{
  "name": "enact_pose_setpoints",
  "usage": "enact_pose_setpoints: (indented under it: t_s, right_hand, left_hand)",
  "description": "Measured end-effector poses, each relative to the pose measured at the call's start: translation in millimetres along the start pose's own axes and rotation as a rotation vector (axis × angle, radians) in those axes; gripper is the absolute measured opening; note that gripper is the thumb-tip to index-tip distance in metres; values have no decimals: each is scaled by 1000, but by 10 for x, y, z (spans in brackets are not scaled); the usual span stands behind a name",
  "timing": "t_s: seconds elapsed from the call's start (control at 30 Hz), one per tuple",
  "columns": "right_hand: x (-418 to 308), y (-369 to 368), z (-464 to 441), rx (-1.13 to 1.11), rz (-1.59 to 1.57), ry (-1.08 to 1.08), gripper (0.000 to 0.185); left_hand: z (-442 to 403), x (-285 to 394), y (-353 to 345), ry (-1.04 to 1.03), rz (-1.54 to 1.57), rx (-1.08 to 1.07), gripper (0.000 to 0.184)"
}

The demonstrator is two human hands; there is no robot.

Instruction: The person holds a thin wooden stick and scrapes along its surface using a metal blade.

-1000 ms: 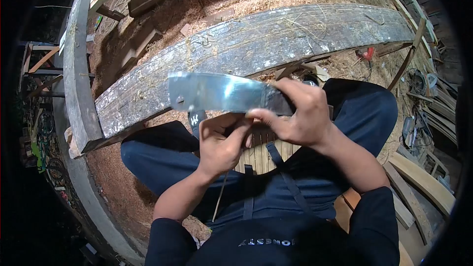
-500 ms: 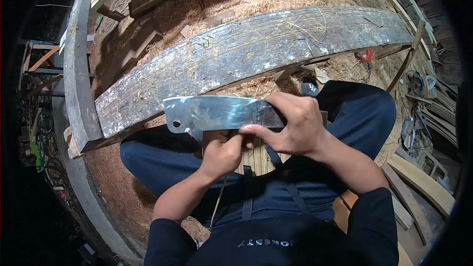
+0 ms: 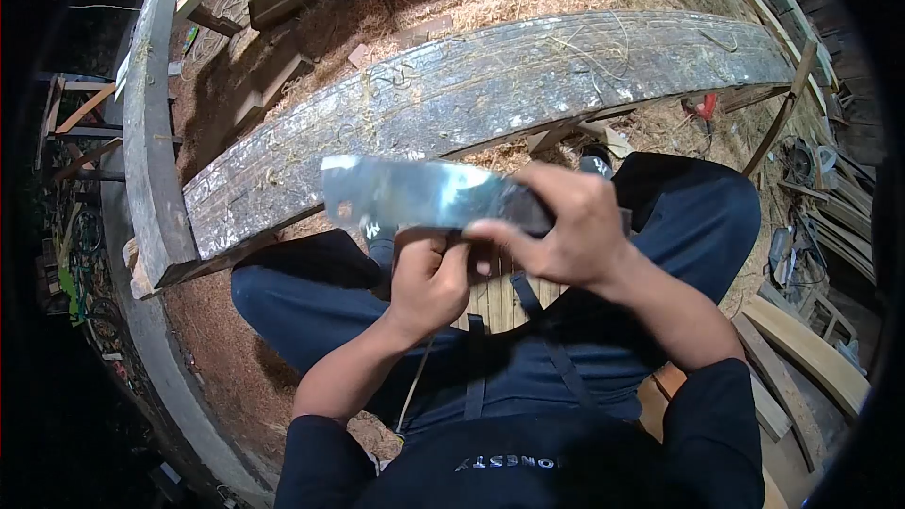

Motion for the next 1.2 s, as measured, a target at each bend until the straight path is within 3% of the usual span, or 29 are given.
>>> enact_pose_setpoints:
  t_s: [0.07,0.17,0.27,0.43,0.73,0.83,0.93,1.13,1.2]
  right_hand:
    - [120,49,-41,84,-33,-12,55]
    - [-13,22,-2,-7,-2,-23,55]
    - [90,65,-36,5,-88,-120,50]
    - [18,1,3,23,-37,-20,55]
    - [122,34,-27,89,-36,-12,57]
    - [32,18,9,-12,-12,-34,58]
    - [44,-13,8,9,-36,-42,57]
    - [28,44,13,-27,-65,-79,47]
    - [-14,41,7,-47,-44,-91,47]
  left_hand:
    - [4,29,15,-47,-99,-16,20]
    - [-4,-25,-29,-57,88,8,21]
    - [-37,38,27,42,-25,-39,18]
    - [-12,-46,22,-86,-34,-80,22]
    - [-27,45,-8,29,61,-55,20]
    - [-13,-98,2,-53,46,-47,20]
    - [-8,-12,18,76,23,-40,21]
    - [-47,39,2,48,34,-39,19]
    - [-36,-25,7,-62,-25,0,20]
Point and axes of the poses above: each hand's wrist, its own z-axis away from the middle knuckle, its own y-axis out of the back of the hand, x = y × z, the point moved 4 cm from there along -z, towards the middle knuckle, and after that the axes turned 5 degrees about -z, right-handed, at the moved point
